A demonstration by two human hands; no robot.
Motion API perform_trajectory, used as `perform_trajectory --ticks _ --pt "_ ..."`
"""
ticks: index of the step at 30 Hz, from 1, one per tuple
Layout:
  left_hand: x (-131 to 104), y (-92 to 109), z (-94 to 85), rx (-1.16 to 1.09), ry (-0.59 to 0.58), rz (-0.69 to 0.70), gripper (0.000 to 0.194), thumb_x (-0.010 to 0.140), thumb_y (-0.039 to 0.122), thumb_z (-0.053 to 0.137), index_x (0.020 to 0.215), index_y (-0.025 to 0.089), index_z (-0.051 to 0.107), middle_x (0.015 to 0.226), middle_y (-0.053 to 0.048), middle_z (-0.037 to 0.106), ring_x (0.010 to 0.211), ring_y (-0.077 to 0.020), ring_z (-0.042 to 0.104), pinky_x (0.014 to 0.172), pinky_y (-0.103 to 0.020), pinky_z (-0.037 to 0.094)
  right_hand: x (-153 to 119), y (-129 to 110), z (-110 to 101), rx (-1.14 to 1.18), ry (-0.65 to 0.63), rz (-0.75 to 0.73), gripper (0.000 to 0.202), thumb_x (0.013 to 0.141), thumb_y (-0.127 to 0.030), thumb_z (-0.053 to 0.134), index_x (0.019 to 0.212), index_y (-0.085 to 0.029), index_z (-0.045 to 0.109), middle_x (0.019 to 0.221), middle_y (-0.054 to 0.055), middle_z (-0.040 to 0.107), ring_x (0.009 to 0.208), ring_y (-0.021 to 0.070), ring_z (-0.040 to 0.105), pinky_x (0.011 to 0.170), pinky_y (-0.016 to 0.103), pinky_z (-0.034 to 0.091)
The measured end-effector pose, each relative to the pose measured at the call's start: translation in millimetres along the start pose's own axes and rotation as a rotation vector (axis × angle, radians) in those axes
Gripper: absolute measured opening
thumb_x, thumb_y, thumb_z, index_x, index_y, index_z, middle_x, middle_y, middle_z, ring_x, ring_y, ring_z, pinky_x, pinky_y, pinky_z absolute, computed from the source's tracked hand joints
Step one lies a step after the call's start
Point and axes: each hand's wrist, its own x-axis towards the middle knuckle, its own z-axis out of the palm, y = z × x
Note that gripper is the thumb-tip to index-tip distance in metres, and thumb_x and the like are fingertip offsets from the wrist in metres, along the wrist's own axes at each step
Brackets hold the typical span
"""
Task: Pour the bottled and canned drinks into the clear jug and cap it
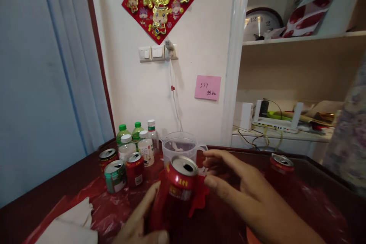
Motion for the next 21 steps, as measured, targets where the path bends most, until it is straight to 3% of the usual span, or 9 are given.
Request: perform_trajectory --ticks 5,8,11,17,21 --pt "18 55 -24.0 0.157 0.239 0.057 0.101 0.07 0.057 0.083 0.154 0.028 0.033 0.137 -0.016 0.065 0.127 -0.0434 0.06 0.1 -0.052 0.053 0 2 -13 0.034 0.035 -0.043 0.033 0.095 -0.049 0.061 0.123 -0.032 0.063 0.119 0.003 0.067 0.105 0.0223 0.064 0.091 0.038 0.054" --pt "35 78 -38.0 0.327 0.32 0.019 0.094 0.07 0.058 0.08 0.147 0.028 0.036 0.12 -0.014 0.071 0.097 -0.0358 0.073 0.076 -0.043 0.06 -1 1 -17 0.0 0.067 -0.042 0.034 0.094 -0.052 0.061 0.122 -0.033 0.063 0.119 0.003 0.067 0.109 0.0235 0.063 0.093 0.04 0.053" --pt "49 90 -48.5 0.466 0.359 0.007 0.083 0.071 0.058 0.077 0.14 0.027 0.042 0.112 -0.013 0.072 0.082 -0.0291 0.073 0.064 -0.036 0.058 -1 0 -20 -0.011 0.079 -0.028 0.035 0.093 -0.053 0.062 0.123 -0.034 0.063 0.119 0.003 0.067 0.11 0.0237 0.063 0.094 0.04 0.054" --pt "71 111 -61.6 0.632 0.393 0.135 0.064 0.073 0.059 0.075 0.123 0.021 0.061 0.115 -0.011 0.073 0.105 -0.0337 0.069 0.08 -0.037 0.057 -3 -1 -24 -0.028 0.096 -0.01 0.038 0.092 -0.054 0.061 0.124 -0.034 0.062 0.119 0.004 0.067 0.104 0.0238 0.065 0.088 0.04 0.057" --pt "82 120 -69.2 0.669 0.408 0.145 0.061 0.076 0.06 0.075 0.121 0.021 0.061 0.116 -0.009 0.073 0.109 -0.0334 0.067 0.088 -0.039 0.056 -3 -1 -26 -0.033 0.114 -0.001 0.039 0.09 -0.054 0.062 0.124 -0.034 0.062 0.117 0.004 0.067 0.102 0.0243 0.067 0.086 0.042 0.058"
